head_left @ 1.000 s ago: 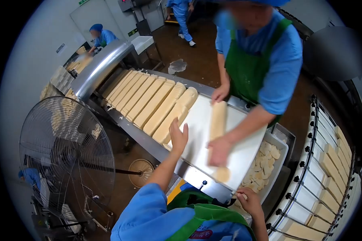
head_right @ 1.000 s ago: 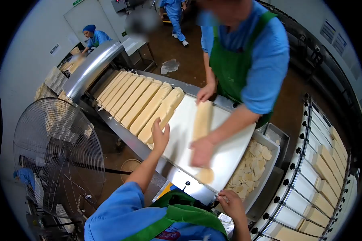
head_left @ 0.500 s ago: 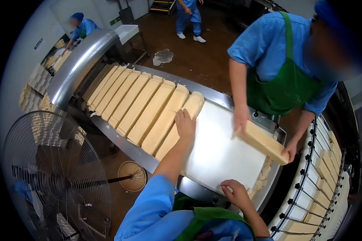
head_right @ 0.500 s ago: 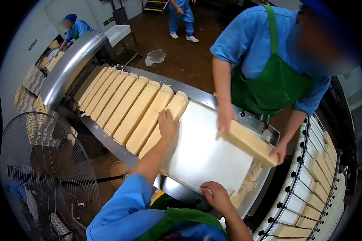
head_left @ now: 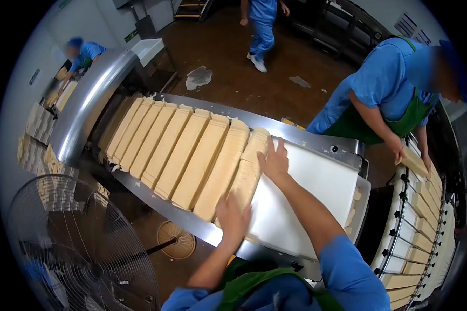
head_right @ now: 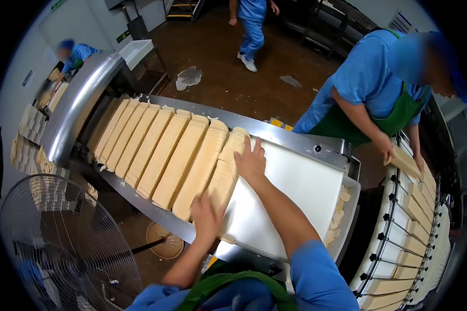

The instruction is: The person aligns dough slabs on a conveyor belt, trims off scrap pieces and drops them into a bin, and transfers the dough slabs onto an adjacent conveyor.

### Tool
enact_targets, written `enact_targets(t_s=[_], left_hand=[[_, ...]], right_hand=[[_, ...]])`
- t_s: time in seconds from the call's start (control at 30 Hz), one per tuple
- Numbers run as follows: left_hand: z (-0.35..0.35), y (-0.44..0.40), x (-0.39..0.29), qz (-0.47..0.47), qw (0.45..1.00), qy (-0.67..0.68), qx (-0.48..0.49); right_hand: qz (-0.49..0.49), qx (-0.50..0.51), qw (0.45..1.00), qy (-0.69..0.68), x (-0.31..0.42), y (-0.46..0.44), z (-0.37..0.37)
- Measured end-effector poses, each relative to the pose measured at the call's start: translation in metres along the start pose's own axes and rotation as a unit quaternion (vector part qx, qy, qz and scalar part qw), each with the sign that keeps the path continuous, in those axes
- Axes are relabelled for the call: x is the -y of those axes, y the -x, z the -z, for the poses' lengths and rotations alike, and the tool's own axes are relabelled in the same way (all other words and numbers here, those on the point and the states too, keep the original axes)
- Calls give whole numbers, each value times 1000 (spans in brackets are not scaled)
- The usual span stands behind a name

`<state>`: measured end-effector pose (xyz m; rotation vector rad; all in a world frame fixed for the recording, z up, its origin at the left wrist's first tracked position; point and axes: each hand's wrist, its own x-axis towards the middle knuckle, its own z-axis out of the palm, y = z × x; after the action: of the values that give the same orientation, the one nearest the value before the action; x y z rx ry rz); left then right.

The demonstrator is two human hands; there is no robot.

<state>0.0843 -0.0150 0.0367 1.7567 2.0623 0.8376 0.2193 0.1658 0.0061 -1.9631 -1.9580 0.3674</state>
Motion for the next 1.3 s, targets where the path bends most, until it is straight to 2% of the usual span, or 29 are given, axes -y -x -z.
enact_targets(t_s=[0.07,0.1,0.13,0.2,0.27,0.3,0.37,0.43,0.53,0.57,0.67,0.7,0.73,0.77,0.8,0.87,0.9,0.93,1.0,1.03,1.07,1.13,1.3], left_hand=[[27,36,10,83,996,16,25],[38,49,9,146,988,8,42],[39,56,14,141,989,6,46],[38,66,22,189,973,53,119],[21,66,33,164,975,56,138],[10,64,41,125,985,50,110],[6,58,41,76,992,48,88],[3,46,26,128,983,52,124],[-2,46,-1,85,978,74,175],[-9,49,-11,88,967,113,212],[-28,54,-42,-31,949,117,291],[-40,55,-55,-63,938,122,319],[-51,59,-63,-63,938,93,328],[-54,67,-67,-46,943,57,324],[-58,69,-75,-48,942,51,329],[-58,65,-88,-6,939,-11,344],[-56,64,-88,-1,934,0,357],[-56,62,-89,2,933,0,359],[-55,42,-83,0,911,-26,412],[-57,28,-86,5,922,-79,380],[-62,10,-91,8,928,-132,349],[-74,-23,-103,-122,956,-150,222],[-142,-90,-155,-326,924,-91,181]], right_hand=[[-60,94,994,2,25,-22,7],[-65,92,994,-1,36,-29,10],[-88,122,989,9,45,-34,13],[-116,151,982,19,55,-38,12],[-146,183,972,17,58,-39,9],[-130,138,982,19,51,-35,-1],[-148,132,980,17,41,-26,-4],[-172,103,979,21,22,-17,7],[-244,97,965,4,-27,0,50],[-271,60,961,10,-49,8,62],[-335,26,942,-18,-131,36,100],[-340,2,940,25,-144,51,118],[-338,-13,938,69,-148,62,131],[-391,52,918,37,-152,60,133],[-358,23,932,56,-168,62,118],[-387,-7,922,-2,-170,66,116],[-344,-6,937,60,-174,66,110],[-350,-27,933,73,-170,67,116],[-389,2,921,14,-171,69,131],[-366,-18,929,59,-182,68,120],[-378,-10,925,27,-174,72,137],[-380,-32,924,43,-184,68,123],[-366,-21,930,37,-186,74,134]])
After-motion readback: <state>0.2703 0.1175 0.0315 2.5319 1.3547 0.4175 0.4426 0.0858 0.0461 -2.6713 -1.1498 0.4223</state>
